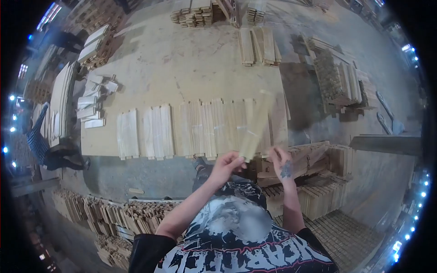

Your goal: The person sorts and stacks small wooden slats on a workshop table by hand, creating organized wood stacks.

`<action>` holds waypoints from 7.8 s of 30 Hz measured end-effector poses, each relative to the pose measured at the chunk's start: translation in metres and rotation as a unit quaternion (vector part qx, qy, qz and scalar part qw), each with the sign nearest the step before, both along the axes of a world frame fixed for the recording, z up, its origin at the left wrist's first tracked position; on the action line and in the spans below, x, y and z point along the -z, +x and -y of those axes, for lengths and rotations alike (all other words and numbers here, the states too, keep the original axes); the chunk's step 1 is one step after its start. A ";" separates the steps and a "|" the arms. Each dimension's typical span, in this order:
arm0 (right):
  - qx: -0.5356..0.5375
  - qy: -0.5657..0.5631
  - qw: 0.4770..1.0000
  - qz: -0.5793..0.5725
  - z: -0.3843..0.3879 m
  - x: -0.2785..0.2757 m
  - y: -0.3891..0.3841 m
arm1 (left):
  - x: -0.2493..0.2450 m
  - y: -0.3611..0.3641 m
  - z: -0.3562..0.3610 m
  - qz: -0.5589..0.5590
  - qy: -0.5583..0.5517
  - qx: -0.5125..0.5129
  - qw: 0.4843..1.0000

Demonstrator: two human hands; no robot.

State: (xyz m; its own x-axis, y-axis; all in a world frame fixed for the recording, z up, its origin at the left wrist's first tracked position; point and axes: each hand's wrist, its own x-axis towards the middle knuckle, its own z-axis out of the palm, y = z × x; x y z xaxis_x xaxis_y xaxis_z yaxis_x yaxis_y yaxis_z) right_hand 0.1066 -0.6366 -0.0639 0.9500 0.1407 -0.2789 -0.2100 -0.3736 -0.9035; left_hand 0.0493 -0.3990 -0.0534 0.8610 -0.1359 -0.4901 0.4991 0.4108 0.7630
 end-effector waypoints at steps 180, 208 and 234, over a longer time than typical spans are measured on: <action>0.038 -0.129 0.980 0.146 -0.103 0.070 -0.013 | 0.107 -0.127 -0.228 -0.044 0.193 -0.265 0.944; 0.076 0.014 0.991 -0.112 -0.132 0.079 -0.064 | 0.081 -0.106 -0.213 -0.111 0.250 -0.192 0.942; 0.046 0.078 0.982 -0.165 -0.160 0.061 -0.065 | 0.075 -0.133 -0.191 -0.193 0.121 -0.134 0.964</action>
State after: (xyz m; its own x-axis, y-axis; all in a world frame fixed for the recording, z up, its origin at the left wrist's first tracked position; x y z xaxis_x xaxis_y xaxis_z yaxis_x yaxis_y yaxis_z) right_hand 0.0412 -0.4761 -0.1249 0.8226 0.1244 -0.5549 -0.5265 -0.2022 -0.8258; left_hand -0.0842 -0.2080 -0.1289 0.5962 0.2241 -0.7710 0.6664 0.3975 0.6308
